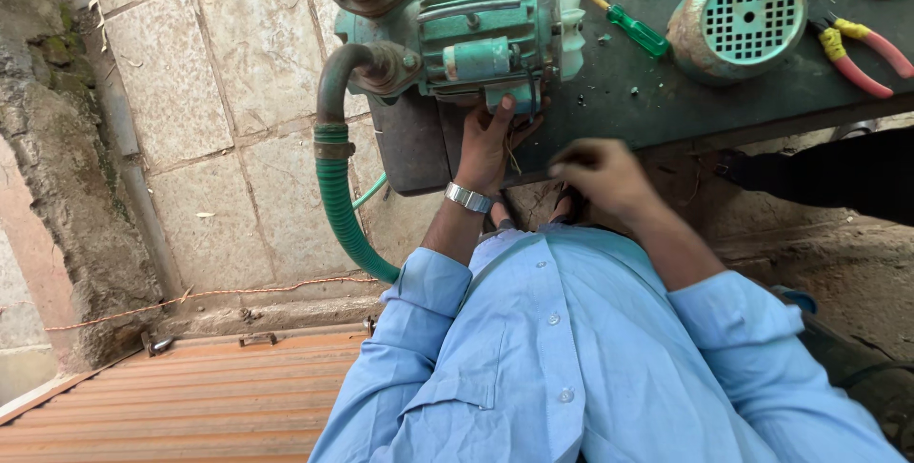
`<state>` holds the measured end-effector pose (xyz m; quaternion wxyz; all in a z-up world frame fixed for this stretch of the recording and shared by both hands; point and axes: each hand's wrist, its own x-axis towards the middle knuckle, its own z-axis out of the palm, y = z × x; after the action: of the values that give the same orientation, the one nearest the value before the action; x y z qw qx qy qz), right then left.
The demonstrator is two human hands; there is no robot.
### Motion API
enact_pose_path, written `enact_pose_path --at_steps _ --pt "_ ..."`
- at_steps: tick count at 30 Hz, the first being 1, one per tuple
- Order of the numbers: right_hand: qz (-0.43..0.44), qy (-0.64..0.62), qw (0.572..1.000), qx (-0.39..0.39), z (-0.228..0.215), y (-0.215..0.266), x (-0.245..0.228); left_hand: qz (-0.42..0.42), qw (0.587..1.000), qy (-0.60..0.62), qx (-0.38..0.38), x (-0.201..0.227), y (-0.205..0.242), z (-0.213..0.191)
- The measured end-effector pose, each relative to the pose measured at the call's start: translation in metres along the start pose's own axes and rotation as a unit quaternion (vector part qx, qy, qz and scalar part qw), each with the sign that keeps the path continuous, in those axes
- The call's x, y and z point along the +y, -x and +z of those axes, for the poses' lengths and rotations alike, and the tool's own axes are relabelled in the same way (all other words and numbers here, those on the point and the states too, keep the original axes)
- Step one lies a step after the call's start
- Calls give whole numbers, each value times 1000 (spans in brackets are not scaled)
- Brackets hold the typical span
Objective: The person uses a screwdriver to tighten screws on the terminal box of a green electric motor mounted on a workbench. They repeatedly adjust the screwdriver and reposition their hands to access different screws while the camera shakes.
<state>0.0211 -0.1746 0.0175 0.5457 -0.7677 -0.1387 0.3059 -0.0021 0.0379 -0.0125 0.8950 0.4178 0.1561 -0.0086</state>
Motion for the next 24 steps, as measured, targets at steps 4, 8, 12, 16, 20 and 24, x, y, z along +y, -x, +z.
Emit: enact_pose_path --at_steps 4,8,12,16,20,24 --pt "23 88 996 -18 31 -15 -16 3 1000 10 -4 1 0 0" --pt "11 93 995 -40 36 -17 -20 4 1000 12 -2 -1 0 1" --pt "3 82 996 -45 20 -9 -24 9 1000 -17 13 0 0 2" --pt "79 22 995 -50 9 6 -32 15 998 -52 22 -2 3 5" --pt "100 -8 993 -59 2 12 -40 26 998 -60 24 0 5 12" --pt "122 -28 991 -55 -3 15 -39 29 999 -28 7 6 7 19"
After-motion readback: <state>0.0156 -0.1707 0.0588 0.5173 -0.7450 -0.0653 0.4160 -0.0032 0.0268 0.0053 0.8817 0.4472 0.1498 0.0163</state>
